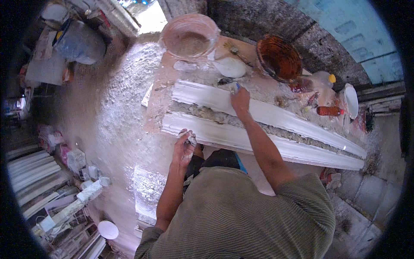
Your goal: The person applies a white plaster-like substance to long, curved white moldings using a small blue tool. They repeatedly smooth and shape the material along the grooves of the moldings, occasionally picking up more material from a nearby container.
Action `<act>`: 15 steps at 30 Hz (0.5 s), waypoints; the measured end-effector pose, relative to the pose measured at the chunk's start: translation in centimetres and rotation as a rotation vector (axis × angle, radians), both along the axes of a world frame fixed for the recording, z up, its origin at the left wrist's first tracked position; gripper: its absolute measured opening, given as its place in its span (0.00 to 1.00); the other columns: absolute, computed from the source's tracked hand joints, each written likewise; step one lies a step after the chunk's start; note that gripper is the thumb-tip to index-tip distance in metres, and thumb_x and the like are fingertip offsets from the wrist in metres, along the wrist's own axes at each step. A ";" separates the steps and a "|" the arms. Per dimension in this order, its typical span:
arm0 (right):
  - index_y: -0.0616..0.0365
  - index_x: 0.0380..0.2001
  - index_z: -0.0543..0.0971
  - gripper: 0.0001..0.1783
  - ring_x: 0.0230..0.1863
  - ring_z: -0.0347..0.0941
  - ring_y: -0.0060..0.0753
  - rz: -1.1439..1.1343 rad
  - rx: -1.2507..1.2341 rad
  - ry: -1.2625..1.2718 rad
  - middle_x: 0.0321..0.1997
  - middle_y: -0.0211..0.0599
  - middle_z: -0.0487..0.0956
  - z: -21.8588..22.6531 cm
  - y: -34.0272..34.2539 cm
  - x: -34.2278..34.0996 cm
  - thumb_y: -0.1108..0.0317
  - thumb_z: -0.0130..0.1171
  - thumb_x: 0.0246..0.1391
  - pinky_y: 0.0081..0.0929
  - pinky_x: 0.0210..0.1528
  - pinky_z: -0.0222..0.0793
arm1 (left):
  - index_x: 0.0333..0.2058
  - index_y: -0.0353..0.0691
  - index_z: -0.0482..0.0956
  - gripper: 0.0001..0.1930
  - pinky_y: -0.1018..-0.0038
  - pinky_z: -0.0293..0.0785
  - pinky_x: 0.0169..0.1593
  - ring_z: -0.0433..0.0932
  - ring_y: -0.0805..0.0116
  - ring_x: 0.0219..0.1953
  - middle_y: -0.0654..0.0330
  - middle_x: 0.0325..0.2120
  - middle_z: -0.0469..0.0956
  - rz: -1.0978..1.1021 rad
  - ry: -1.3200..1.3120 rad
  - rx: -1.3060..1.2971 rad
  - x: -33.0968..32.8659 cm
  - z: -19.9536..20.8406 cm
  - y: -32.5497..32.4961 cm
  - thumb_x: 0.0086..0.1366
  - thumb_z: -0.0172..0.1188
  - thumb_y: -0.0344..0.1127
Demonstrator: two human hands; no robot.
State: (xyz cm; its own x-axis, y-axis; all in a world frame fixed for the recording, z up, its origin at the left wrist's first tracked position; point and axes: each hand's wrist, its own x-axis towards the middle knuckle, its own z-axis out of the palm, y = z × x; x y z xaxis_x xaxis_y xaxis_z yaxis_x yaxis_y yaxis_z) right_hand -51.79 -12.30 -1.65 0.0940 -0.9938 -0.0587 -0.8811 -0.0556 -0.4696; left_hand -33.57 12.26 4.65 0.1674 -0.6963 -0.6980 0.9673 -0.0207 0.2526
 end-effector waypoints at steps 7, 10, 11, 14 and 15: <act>0.62 0.29 0.75 0.10 0.35 0.73 0.49 0.250 0.005 0.031 0.31 0.46 0.74 -2.0 -1.0 20.5 0.68 0.55 0.42 0.42 0.40 0.69 | 0.40 0.41 0.73 0.09 0.77 0.75 0.39 0.76 0.70 0.35 0.61 0.32 0.76 -0.122 -0.078 0.058 7.5 -0.9 2.0 0.60 0.53 0.33; 0.62 0.26 0.78 0.08 0.33 0.74 0.53 0.102 0.090 -0.347 0.29 0.53 0.77 -2.2 -2.3 24.7 0.71 0.54 0.40 0.43 0.38 0.70 | 0.45 0.42 0.72 0.13 0.75 0.74 0.41 0.76 0.69 0.38 0.60 0.34 0.76 -0.242 -0.116 0.028 8.5 -2.4 1.7 0.61 0.52 0.36; 0.62 0.25 0.78 0.08 0.34 0.73 0.54 0.154 -0.111 -0.420 0.29 0.55 0.76 -2.6 -2.5 24.9 0.71 0.53 0.39 0.45 0.40 0.69 | 0.46 0.41 0.71 0.15 0.72 0.73 0.44 0.75 0.67 0.40 0.59 0.36 0.76 -0.246 -0.124 0.031 8.5 -1.8 0.9 0.61 0.52 0.36; 0.63 0.30 0.76 0.12 0.36 0.73 0.54 0.252 0.136 -0.326 0.34 0.55 0.75 5.9 2.7 21.9 0.69 0.52 0.40 0.46 0.41 0.68 | 0.47 0.39 0.69 0.17 0.66 0.69 0.51 0.72 0.62 0.47 0.54 0.41 0.74 -0.095 -0.116 -0.055 7.2 0.2 -0.6 0.60 0.53 0.37; 0.64 0.32 0.75 0.13 0.35 0.72 0.56 0.348 0.000 -0.365 0.34 0.55 0.74 7.0 4.7 19.6 0.68 0.53 0.41 0.47 0.40 0.68 | 0.47 0.39 0.69 0.17 0.65 0.69 0.51 0.72 0.62 0.47 0.54 0.42 0.74 -0.076 -0.083 -0.062 6.4 0.6 -1.2 0.60 0.53 0.37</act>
